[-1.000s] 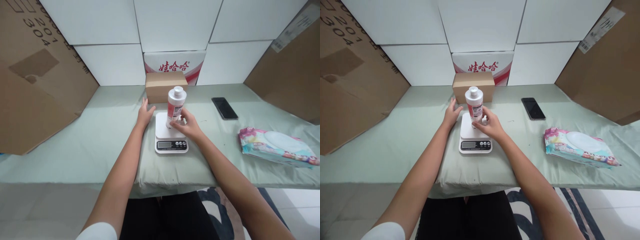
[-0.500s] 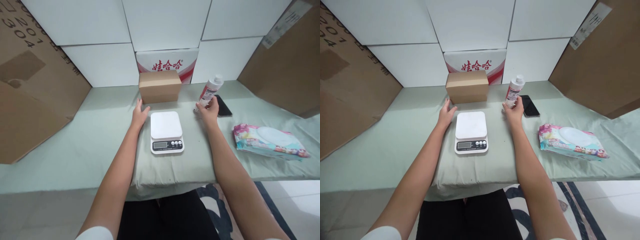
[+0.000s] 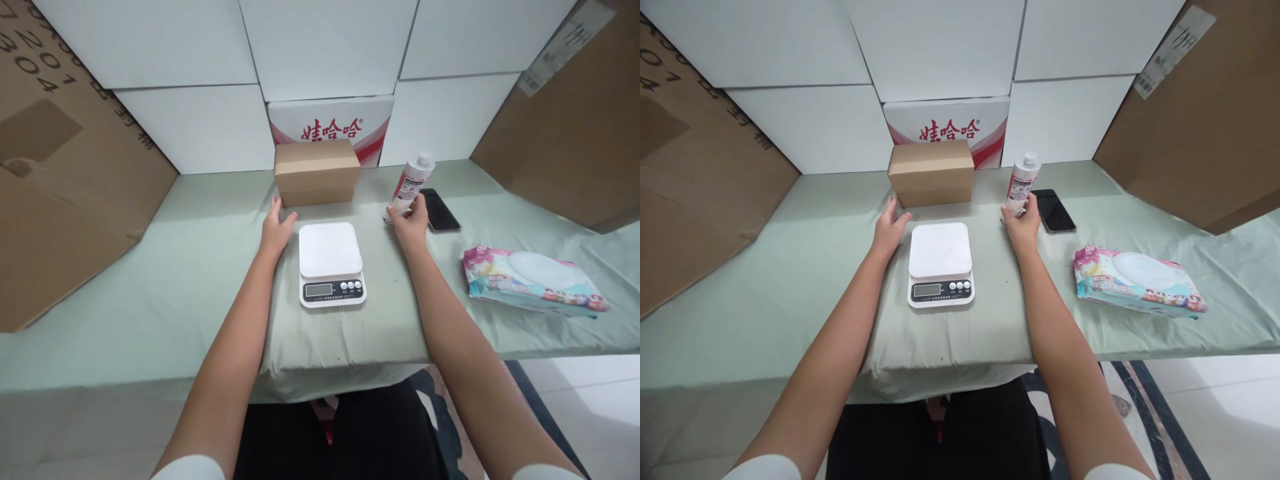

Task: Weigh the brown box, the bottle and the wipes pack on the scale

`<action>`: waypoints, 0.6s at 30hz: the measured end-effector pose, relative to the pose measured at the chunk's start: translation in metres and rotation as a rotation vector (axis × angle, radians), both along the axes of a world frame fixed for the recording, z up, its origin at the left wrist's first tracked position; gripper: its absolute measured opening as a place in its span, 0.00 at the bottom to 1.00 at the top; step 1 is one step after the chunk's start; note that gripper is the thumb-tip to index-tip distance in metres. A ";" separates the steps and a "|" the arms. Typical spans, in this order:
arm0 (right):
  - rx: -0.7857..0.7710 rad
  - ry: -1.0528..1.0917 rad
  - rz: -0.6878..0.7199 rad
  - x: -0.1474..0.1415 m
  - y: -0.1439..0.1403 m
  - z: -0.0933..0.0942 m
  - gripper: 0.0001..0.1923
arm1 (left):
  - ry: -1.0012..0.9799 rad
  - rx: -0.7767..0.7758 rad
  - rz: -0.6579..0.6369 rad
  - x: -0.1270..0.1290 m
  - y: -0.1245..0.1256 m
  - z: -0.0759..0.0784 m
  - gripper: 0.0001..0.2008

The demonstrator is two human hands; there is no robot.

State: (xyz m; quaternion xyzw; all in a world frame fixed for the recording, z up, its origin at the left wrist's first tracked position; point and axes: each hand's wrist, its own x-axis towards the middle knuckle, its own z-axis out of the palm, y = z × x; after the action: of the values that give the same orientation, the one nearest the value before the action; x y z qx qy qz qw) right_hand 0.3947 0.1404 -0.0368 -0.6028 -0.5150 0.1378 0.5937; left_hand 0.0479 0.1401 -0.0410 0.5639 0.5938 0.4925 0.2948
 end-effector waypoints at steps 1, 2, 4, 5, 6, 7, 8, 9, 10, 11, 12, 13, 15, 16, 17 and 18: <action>-0.003 -0.004 -0.007 0.000 0.000 0.000 0.32 | -0.001 0.003 -0.003 0.000 0.000 0.000 0.38; -0.005 -0.008 -0.011 -0.001 0.000 0.000 0.32 | -0.003 0.010 -0.005 0.000 0.000 -0.001 0.37; -0.002 -0.016 -0.010 -0.001 0.000 -0.001 0.33 | -0.007 0.023 -0.003 -0.001 0.001 -0.002 0.37; 0.000 -0.019 -0.005 -0.001 0.001 -0.002 0.33 | -0.008 0.025 -0.003 -0.001 0.002 -0.003 0.37; 0.001 -0.023 0.000 0.000 0.001 -0.003 0.33 | -0.009 0.026 -0.004 -0.002 0.003 -0.004 0.37; -0.001 -0.028 0.004 0.000 0.002 -0.005 0.34 | -0.009 0.027 -0.005 -0.002 0.004 -0.006 0.37; -0.005 -0.036 0.006 0.001 0.003 -0.006 0.35 | -0.008 0.028 -0.004 -0.002 0.005 -0.007 0.38; -0.007 -0.046 0.002 0.001 0.004 -0.007 0.36 | -0.008 0.030 -0.001 -0.002 0.006 -0.007 0.38; -0.003 -0.054 -0.015 0.002 0.005 -0.007 0.38 | -0.009 0.034 0.003 -0.002 0.007 -0.008 0.38; 0.008 -0.060 -0.049 0.002 0.005 -0.005 0.40 | -0.010 0.039 0.009 -0.003 0.007 -0.008 0.38; 0.026 -0.063 -0.092 0.002 0.003 -0.002 0.42 | -0.010 0.042 0.014 -0.003 0.008 -0.007 0.38; 0.051 -0.066 -0.136 0.002 -0.002 0.004 0.44 | -0.010 0.044 0.019 -0.003 0.008 -0.007 0.38; 0.112 -0.082 -0.198 0.000 -0.021 0.022 0.43 | -0.010 0.049 0.028 -0.003 0.007 -0.005 0.38; 0.141 -0.107 -0.204 -0.001 -0.036 0.034 0.41 | -0.010 0.050 0.032 -0.003 0.007 -0.005 0.39; 0.171 -0.144 -0.200 -0.002 -0.055 0.046 0.38 | -0.012 0.049 0.036 -0.004 0.006 -0.005 0.39; 0.192 -0.202 -0.187 -0.001 -0.078 0.058 0.34 | -0.016 0.047 0.041 -0.003 0.006 -0.006 0.39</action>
State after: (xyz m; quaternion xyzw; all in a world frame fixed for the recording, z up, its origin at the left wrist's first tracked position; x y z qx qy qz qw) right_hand 0.3936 0.0623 0.0215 -0.5995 -0.5243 -0.0292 0.6040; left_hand 0.0445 0.1463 -0.0465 0.5544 0.5910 0.5167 0.2763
